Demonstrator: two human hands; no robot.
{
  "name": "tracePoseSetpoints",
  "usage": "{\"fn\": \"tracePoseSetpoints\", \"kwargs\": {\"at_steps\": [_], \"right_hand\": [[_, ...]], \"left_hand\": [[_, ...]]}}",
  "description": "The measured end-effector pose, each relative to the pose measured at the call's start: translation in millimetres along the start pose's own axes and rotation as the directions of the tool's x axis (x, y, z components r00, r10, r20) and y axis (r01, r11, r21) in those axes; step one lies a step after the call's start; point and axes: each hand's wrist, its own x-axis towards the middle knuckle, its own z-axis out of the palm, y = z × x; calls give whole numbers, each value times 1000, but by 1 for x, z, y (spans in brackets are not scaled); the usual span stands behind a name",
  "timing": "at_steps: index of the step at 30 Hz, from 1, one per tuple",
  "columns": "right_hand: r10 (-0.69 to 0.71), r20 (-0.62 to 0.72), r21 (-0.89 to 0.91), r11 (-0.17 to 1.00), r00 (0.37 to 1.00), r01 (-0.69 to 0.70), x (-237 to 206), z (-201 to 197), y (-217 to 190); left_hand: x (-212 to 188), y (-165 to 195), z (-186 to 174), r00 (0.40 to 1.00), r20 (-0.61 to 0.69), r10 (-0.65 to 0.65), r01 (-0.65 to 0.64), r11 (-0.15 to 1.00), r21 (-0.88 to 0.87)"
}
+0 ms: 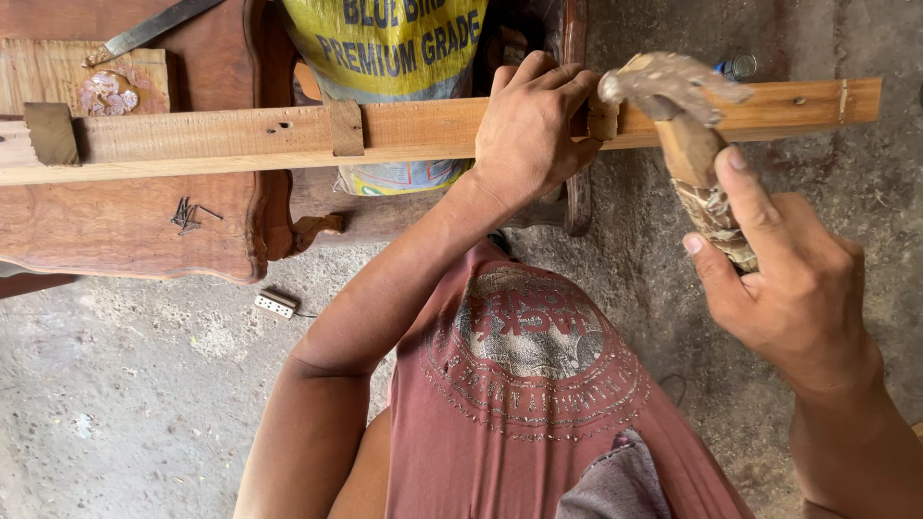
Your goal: The person hammers small wooden blocks onto a long wooden rail resting on old furniture, then spreads yellow wood glue onto a block with a small stick and presses the glued blocks onto the rail, fitting them into place by hand.
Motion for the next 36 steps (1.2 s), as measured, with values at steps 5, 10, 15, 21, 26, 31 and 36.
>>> {"fn": "tracePoseSetpoints", "kwargs": {"at_steps": [5, 10, 15, 21, 26, 31, 36], "right_hand": [[46, 58, -5, 999, 997, -46, 2, 9, -3], [78, 79, 1, 997, 994, -78, 1, 9, 1], [-59, -143, 12, 998, 988, 61, 1, 15, -5], [18, -68, 76, 997, 998, -13, 4, 14, -12], [88, 30, 10, 996, 996, -88, 3, 14, -9], [39, -65, 38, 999, 997, -36, -1, 17, -13], [142, 97, -127, 984, 985, -129, 2, 11, -16]], "left_hand": [[-1, -1, 0, 999, 23, -29, 28, 999, 19], [-2, -3, -1, 1000, 4, -15, 15, 1000, -9], [-2, -2, 0, 1000, 0, -30, 30, 1000, 1], [-2, -2, -3, 1000, 11, -22, 22, 1000, -5], [-1, -1, -5, 1000, 8, -21, 21, 1000, -13], [-1, -1, -6, 1000, 10, -25, 25, 1000, -7], [0, 0, -7, 1000, -2, -22, 22, 999, -30]]}}
